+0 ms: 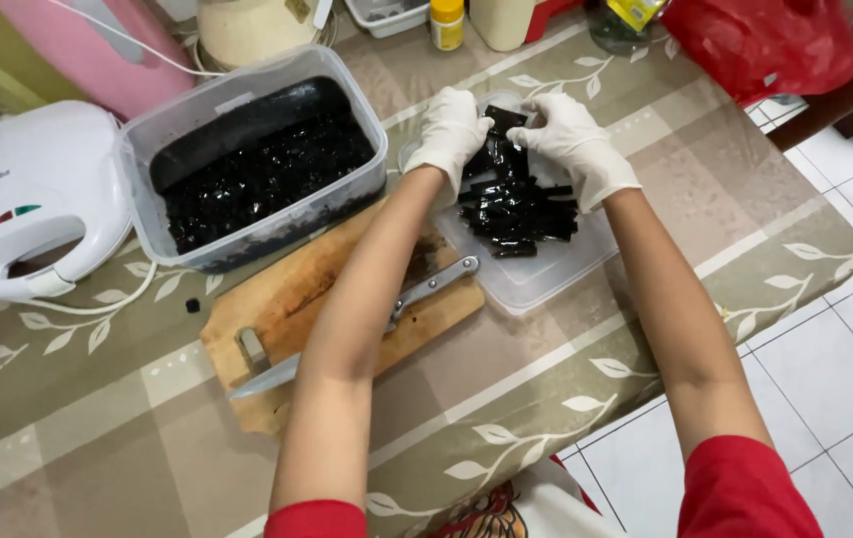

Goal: Cutting blocks of grass jelly into smaller rectangular pieces and organizing them in a plastic tray.

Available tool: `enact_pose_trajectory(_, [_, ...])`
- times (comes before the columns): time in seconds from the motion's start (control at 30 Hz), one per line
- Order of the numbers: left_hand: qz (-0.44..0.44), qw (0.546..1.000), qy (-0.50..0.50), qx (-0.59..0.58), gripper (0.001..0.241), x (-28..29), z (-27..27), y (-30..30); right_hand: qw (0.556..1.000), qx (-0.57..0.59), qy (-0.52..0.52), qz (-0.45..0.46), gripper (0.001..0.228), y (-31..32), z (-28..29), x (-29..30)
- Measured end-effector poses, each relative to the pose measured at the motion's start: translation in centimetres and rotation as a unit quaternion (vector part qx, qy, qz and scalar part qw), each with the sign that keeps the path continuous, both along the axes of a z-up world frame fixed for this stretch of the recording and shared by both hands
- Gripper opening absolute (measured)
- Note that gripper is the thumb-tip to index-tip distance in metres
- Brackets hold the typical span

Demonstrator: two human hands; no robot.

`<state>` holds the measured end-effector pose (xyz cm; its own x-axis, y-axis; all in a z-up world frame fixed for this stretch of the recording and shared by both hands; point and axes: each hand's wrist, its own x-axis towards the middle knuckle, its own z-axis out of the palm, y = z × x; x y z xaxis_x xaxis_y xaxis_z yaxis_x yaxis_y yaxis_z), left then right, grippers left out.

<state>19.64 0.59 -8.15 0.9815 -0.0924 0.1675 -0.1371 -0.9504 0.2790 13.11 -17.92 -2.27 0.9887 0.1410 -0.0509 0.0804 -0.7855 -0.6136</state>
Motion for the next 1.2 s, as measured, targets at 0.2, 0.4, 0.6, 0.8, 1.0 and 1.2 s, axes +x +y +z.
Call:
enact_pose_trajectory(0.2, [0.05,0.976,0.195,-0.078,0.052,0.9,3.1,-1.5,0.999,-0.007,0.021,-0.044,0.041,0.1,-1.5,1.5])
enact_pose_trajectory(0.4, [0.02,0.959,0.258,-0.112,0.043,2.5,3.1,-1.5,0.998,0.02,0.039,-0.045,0.041,-0.2,-1.7,1.7])
enact_pose_trajectory(0.6, [0.013,0.964,0.251,-0.088,0.025,4.0,2.5,-1.9,0.997,0.03,0.039,-0.058,0.041,-0.3,-1.7,1.4])
enact_pose_trajectory(0.8, [-0.017,0.975,0.194,-0.11,0.008,3.0,2.1,-2.4,0.998,0.042,-0.001,-0.045,0.041,-0.7,-2.9,1.7])
enact_pose_trajectory(1.0, [-0.057,0.968,0.153,-0.192,0.014,0.3,4.1,-2.1,0.986,0.092,-0.12,0.065,0.04,-1.4,-4.3,2.5])
enact_pose_trajectory(1.2, [-0.116,0.98,-0.006,-0.162,0.019,-2.9,5.2,0.1,0.985,0.041,-0.156,0.066,0.026,0.3,-0.5,-1.4])
